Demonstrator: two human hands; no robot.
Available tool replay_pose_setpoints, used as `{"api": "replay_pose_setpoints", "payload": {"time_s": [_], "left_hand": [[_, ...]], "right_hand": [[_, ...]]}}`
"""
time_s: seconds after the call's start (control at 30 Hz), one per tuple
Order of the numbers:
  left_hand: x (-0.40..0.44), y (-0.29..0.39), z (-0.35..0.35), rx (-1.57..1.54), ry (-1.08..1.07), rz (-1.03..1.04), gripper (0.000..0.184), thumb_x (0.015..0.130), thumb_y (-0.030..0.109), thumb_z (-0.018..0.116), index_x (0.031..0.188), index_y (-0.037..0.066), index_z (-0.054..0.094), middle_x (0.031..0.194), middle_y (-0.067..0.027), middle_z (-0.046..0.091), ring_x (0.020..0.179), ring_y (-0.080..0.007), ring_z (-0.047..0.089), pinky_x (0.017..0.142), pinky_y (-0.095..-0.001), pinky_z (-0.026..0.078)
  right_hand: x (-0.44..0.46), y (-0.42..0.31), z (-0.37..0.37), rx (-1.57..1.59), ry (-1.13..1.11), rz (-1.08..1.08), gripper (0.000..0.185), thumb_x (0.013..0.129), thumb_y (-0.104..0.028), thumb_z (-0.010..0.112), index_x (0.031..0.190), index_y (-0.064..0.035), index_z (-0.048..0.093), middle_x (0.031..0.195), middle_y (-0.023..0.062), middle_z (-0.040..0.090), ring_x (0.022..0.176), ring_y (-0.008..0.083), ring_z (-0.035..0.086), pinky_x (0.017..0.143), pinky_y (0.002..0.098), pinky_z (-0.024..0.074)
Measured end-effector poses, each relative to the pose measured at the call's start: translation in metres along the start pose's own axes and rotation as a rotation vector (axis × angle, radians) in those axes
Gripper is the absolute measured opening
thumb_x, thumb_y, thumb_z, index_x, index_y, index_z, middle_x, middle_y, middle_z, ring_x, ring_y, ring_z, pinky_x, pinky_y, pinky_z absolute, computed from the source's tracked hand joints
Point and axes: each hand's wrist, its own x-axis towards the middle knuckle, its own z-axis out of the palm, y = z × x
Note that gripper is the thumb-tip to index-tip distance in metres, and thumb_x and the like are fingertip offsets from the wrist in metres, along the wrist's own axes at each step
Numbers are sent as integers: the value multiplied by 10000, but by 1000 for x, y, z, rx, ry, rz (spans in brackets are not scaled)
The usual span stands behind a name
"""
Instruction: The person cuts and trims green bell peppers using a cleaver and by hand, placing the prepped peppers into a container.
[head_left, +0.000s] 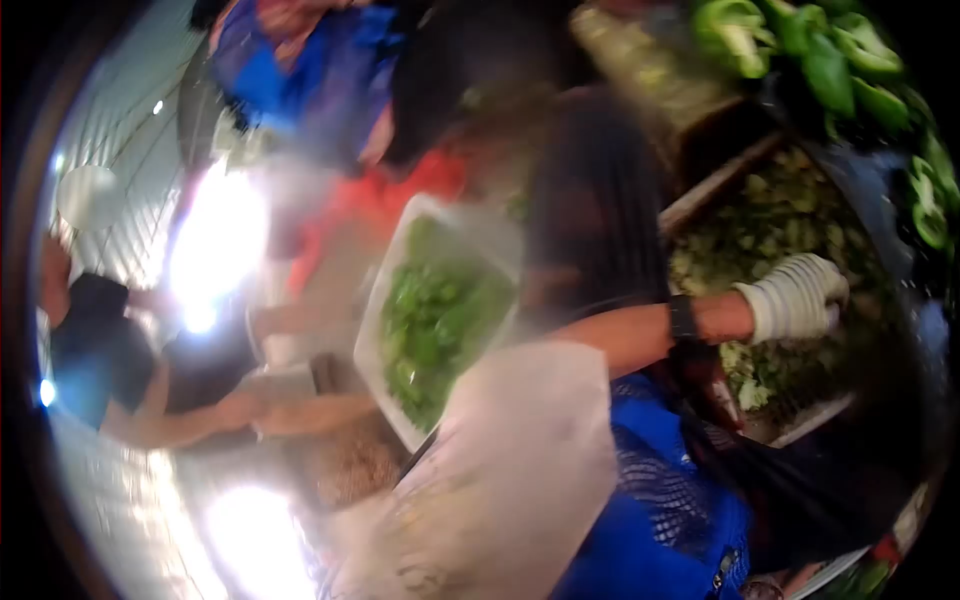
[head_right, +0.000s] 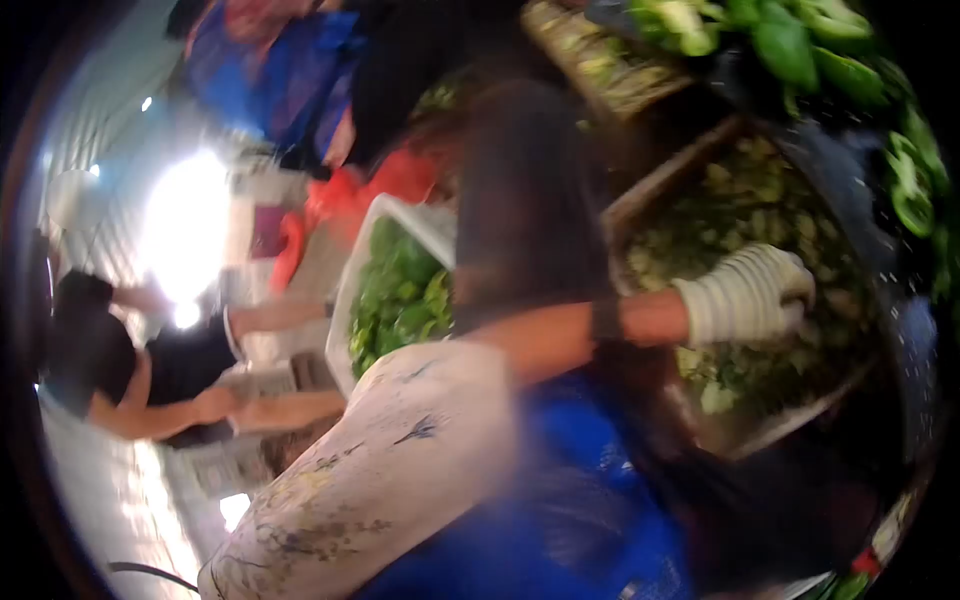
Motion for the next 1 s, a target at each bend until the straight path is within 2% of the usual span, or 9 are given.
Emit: {"api": "replay_pose_setpoints", "payload": {"time_s": [0.13, 0.23, 0.37, 0.57, 0.67, 0.77, 0.87, 0.97, 1.0], "left_hand": [[8, 18, -20, -12, -22, 102, 231, 808, 180, 617, 958, 30, 708, 942, -175, 676, 879, -343, 666, 808, -425, 538], [15, 37, -33, -63, -89, 48, 202, 876, 123, 596, 1015, 11, 692, 942, -125, 672, 656, -222, 668, 682, -352, 549], [29, 50, -35, -215, -75, -99, 171, 856, 128, 644, 984, 27, 697, 958, -176, 682, 933, -332, 657, 829, -396, 520], [19, 120, 3, -84, -435, 402, 291, 855, 159, 683, 1131, 67, 693, 1061, -105, 709, 962, -230, 682, 880, -356, 535], [25, 137, 13, -607, -418, -51, 236, 883, 110, 654, 1097, 16, 683, 998, -92, 674, 908, -210, 628, 828, -366, 518], [45, 146, 19, -1167, -392, -333, 361, 929, 19, 590, 1289, 21, 590, 1232, -97, 642, 1112, -188, 617, 943, -317, 526], [31, 125, 20, -561, -190, 382, 431, 933, 154, 607, 1341, 33, 540, 1274, -130, 608, 1147, -232, 609, 937, -374, 547], [26, 133, 2, -1570, -393, -420, 517, 904, 316, 631, 1331, 38, 545, 1280, -145, 602, 1162, -278, 607, 938, -429, 552], [26, 126, -5, -1523, -334, -466, 562, 875, 359, 654, 1325, 38, 550, 1280, -150, 604, 1161, -289, 610, 933, -442, 554]], "right_hand": [[-23, -28, -38, 76, 70, -28, 756, 686, -51, 669, 1422, -49, 494, 1308, 131, 567, 1211, 254, 537, 1041, 381, 428], [-46, -63, -79, 112, 123, -73, 784, 671, -35, 673, 1432, -46, 485, 1333, 131, 559, 1240, 253, 531, 1064, 382, 423], [-53, -126, -126, 120, 157, -180, 822, 650, -14, 677, 1445, -43, 474, 1365, 131, 549, 1279, 253, 525, 1094, 382, 417], [-77, -263, -172, -378, 280, -282, 823, 640, 51, 664, 1433, -85, 492, 1363, 100, 576, 1249, 201, 550, 1085, 335, 432], [-87, -329, -142, -134, 260, -263, 800, 657, 13, 704, 1423, -98, 503, 1345, 104, 593, 1216, 206, 576, 1081, 353, 454], [-87, -371, -89, 65, 92, -352, 707, 739, -96, 740, 1409, -94, 516, 1350, 106, 594, 1213, 214, 583, 1067, 371, 463], [-59, -370, -18, 26, 112, -569, 554, 879, -276, 709, 1381, -108, 546, 1268, 152, 647, 1127, 264, 644, 960, 360, 525], [-40, -351, -12, 22, 31, -664, 505, 913, -392, 653, 1322, -101, 596, 1271, 174, 638, 1114, 321, 647, 923, 401, 540], [-26, -338, -24, -259, 105, -651, 457, 914, -385, 650, 1259, -86, 632, 1197, 170, 668, 1060, 318, 665, 891, 401, 549]]}}
